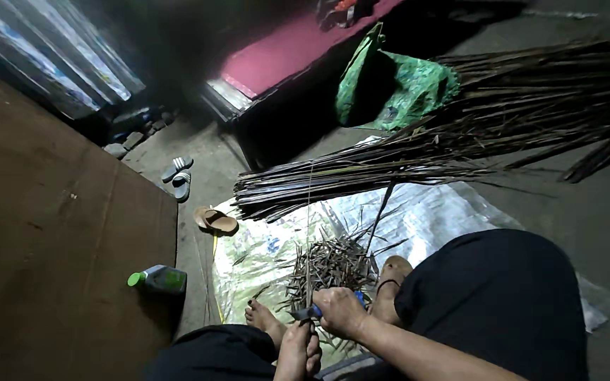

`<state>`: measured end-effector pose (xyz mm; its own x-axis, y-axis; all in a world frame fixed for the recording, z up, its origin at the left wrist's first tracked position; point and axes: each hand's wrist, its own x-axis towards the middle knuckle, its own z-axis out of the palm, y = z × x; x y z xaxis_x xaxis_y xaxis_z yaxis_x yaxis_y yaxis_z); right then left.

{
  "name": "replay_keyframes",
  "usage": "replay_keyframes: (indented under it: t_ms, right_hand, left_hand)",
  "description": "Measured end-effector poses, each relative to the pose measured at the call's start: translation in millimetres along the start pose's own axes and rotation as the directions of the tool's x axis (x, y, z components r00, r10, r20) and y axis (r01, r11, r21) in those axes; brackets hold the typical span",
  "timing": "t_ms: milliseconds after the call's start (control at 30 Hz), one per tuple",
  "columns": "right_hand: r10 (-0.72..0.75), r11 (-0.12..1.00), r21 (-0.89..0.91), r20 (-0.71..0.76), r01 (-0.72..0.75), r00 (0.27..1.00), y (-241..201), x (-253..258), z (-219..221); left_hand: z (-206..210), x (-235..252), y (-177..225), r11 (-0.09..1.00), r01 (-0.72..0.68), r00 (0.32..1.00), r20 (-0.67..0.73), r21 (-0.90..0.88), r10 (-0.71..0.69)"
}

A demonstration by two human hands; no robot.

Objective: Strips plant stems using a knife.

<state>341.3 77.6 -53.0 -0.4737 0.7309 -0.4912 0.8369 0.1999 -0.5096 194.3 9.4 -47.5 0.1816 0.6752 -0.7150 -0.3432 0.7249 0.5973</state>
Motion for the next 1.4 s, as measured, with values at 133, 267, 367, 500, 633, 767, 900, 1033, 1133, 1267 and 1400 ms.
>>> replay_keyframes:
  t_ms: [133,267,367,500,633,767,900,1033,1133,1267,1400]
  right_hand:
    - [0.034,0.999,-0.029,-0.028,-0.034,0.999,14.4,6.3,-3.5]
    - [0.072,0.997,-0.031,-0.012,-0.072,0.997,18.1,9.2,-4.4]
    - [0.166,0.986,-0.002,-0.024,-0.166,0.986,27.0,14.9,-13.8]
    - [0.241,0.970,0.010,-0.122,-0.241,0.963,40.1,20.3,-18.4]
    - [0.379,0.923,0.114,-0.101,-0.368,0.920,43.1,21.4,-33.7]
    - [0.192,0.962,0.182,0.085,-0.205,0.978,11.5,0.6,-25.5]
    - [0.037,0.994,0.091,0.209,-0.057,0.977,-17.3,-13.1,-7.4]
    - [-0.039,0.999,-0.002,0.136,0.039,0.990,-10.2,-8.8,0.6]
    - [-0.001,1.000,-0.003,0.096,0.002,0.995,-0.9,-1.3,-1.8]
    - [0.023,0.999,-0.037,0.078,-0.020,0.997,13.7,9.6,-2.5]
    - [0.113,0.993,-0.047,0.067,-0.110,0.991,20.0,18.4,-9.7]
  left_hand:
    - [-1.7,-0.4,-3.1,1.000,0.013,0.999,0.033,0.023,-0.014]
    - [1.2,-1.6,-2.4,0.999,0.032,0.999,0.032,0.016,-0.032]
    - [0.1,-5.4,-3.4,1.000,0.027,0.998,0.065,-0.001,-0.027]
    - [2.5,-7.5,-4.4,0.999,0.039,0.997,0.061,0.007,-0.039]
    - [0.5,-10.0,-3.8,0.997,0.066,0.997,0.033,0.039,-0.068]
    - [2.4,-0.8,-1.2,0.996,0.029,0.997,-0.071,0.090,-0.023]
    - [6.7,3.3,0.6,0.990,-0.034,0.988,-0.145,0.137,0.054]
    - [7.1,3.9,-0.2,0.991,-0.047,0.990,-0.129,0.129,0.064]
    - [7.2,2.4,0.2,0.994,-0.035,0.995,-0.092,0.104,0.045]
    - [4.2,1.8,-1.1,0.993,-0.015,0.997,-0.075,0.115,0.023]
    - [2.7,0.7,-0.7,0.996,0.003,0.999,-0.051,0.086,0.001]
